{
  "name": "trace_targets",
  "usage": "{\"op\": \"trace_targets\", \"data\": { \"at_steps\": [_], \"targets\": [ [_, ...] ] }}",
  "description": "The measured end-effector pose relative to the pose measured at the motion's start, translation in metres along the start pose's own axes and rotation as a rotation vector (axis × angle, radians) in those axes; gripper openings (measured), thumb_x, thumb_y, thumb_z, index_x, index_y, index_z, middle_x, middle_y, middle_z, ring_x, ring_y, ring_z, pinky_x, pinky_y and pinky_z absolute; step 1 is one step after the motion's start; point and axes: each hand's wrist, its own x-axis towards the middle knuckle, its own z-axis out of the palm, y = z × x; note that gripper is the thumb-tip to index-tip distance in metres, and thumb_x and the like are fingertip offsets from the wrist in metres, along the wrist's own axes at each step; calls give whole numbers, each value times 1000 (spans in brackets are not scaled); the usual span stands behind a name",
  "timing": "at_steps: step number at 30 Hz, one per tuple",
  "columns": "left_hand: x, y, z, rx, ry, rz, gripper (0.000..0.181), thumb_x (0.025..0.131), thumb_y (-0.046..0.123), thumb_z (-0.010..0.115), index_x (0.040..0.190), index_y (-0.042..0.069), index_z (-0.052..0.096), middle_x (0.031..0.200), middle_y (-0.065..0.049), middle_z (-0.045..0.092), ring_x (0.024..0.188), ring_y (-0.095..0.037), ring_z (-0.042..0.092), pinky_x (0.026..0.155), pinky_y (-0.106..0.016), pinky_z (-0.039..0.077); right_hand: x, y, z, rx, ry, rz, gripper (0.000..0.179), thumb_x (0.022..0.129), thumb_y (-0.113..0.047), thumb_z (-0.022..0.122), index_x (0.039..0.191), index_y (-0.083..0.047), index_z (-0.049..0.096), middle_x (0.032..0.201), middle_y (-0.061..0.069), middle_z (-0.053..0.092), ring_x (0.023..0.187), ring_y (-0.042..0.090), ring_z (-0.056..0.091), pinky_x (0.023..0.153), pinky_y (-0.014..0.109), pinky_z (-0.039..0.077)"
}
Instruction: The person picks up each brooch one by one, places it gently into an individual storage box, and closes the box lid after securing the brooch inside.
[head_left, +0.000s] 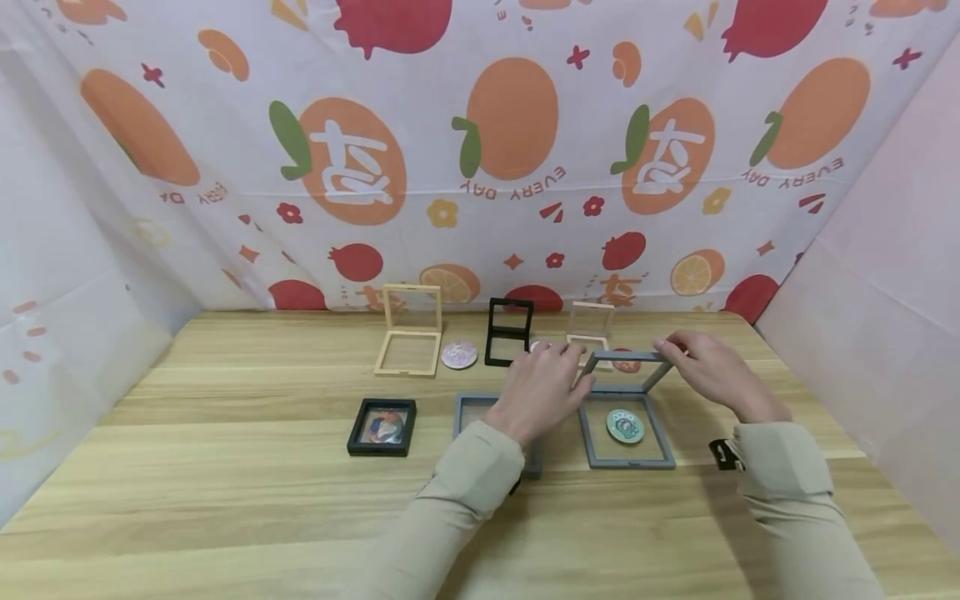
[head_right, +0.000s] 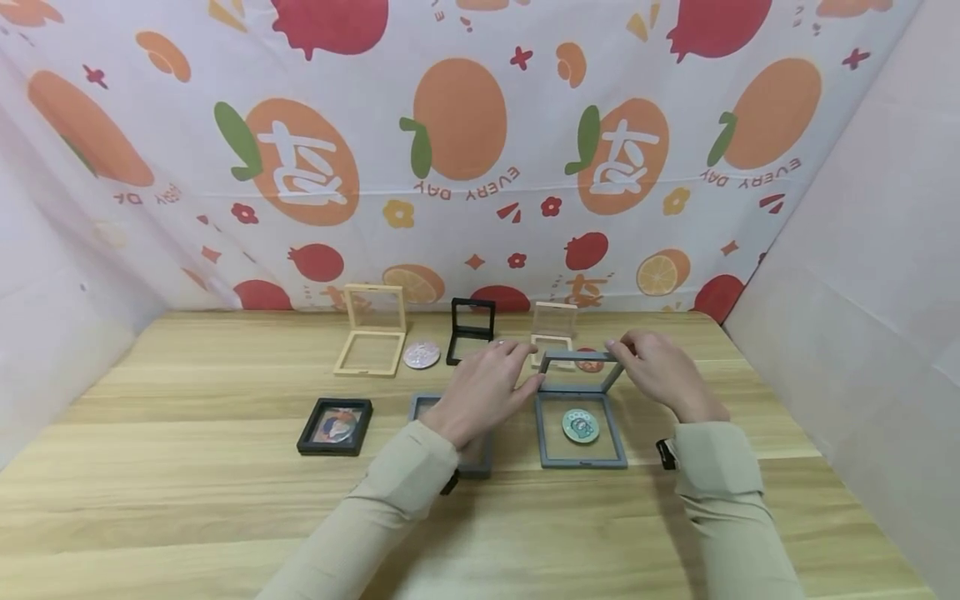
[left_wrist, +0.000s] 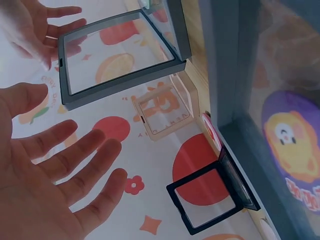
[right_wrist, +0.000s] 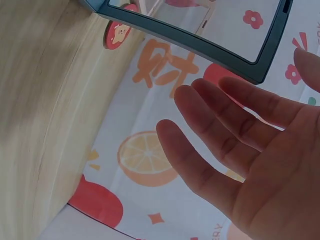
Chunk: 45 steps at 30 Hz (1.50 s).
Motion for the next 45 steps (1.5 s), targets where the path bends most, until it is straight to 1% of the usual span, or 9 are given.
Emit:
{"op": "trace_targets", "data": {
  "at_steps": [6, 13, 17, 27, 31, 36, 39, 42, 45],
  "targets": [
    [3, 1, -1, -24, -39, -61, 37, 103, 38, 60, 124, 9, 67, 110, -7, 72, 87, -19, 67, 66, -29, 55, 3, -1, 5, 12, -7, -6, 42, 108, -27, 49, 109, 10, 68, 94, 15, 67, 85, 30, 58, 74, 45, 48],
    [7, 2, 1, -41, -73, -91, 40, 105, 40, 56, 124, 6, 66, 109, -8, 71, 84, -19, 66, 63, -29, 54, 4, 0, 9, 24, -12, -34, 43, 108, -26, 48, 110, 12, 67, 98, 19, 68, 88, 32, 61, 76, 51, 51],
    [9, 2, 1, -73, -91, -115, 42, 106, 40, 54, 126, 5, 65, 111, -9, 71, 85, -20, 66, 63, -30, 54, 4, -1, 11, 32, -2, -57, 39, 108, -24, 49, 104, 9, 69, 91, 15, 67, 81, 28, 59, 72, 46, 50],
    [20, 2, 4, -300, -221, -216, 48, 109, 42, 42, 134, 4, 60, 102, -5, 65, 83, -18, 61, 68, -34, 53, 4, -1, 15, 91, -19, -63, 40, 110, -27, 45, 88, 1, 64, 73, 8, 55, 68, 20, 49, 62, 36, 43],
    [25, 4, 9, -378, -256, -241, 49, 110, 43, 38, 134, 7, 61, 99, -5, 65, 83, -18, 61, 71, -34, 52, 2, 0, 16, 112, -29, -42, 40, 110, -28, 43, 93, 2, 64, 79, 10, 60, 72, 21, 54, 65, 37, 46],
    [29, 6, 16, -445, -263, -262, 46, 111, 43, 35, 117, 9, 65, 72, -3, 51, 62, -16, 49, 55, -29, 41, 2, 2, 18, 196, -86, -12, 45, 111, -31, 41, 110, 8, 64, 91, 15, 68, 85, 30, 65, 73, 41, 52],
    [29, 6, 19, -468, -286, -292, 49, 110, 46, 33, 112, 10, 66, 67, -2, 45, 57, -14, 43, 52, -28, 37, 2, 6, 19, 272, -141, 32, 52, 110, -37, 41, 122, 11, 60, 101, 18, 69, 94, 33, 68, 77, 45, 53],
    [28, 4, 21, -493, -328, -304, 56, 110, 49, 30, 117, 8, 68, 72, -4, 51, 60, -15, 46, 56, -31, 41, 2, 12, 19, 320, -187, 76, 59, 110, -41, 40, 129, 13, 55, 108, 20, 68, 101, 36, 67, 82, 49, 53],
    [29, 3, 22, -499, -381, -296, 64, 110, 51, 28, 123, 3, 68, 91, -10, 64, 74, -18, 56, 69, -35, 50, 2, 19, 18, 362, -243, 93, 64, 109, -44, 40, 133, 14, 53, 116, 22, 67, 109, 39, 66, 91, 55, 52]
  ]
}}
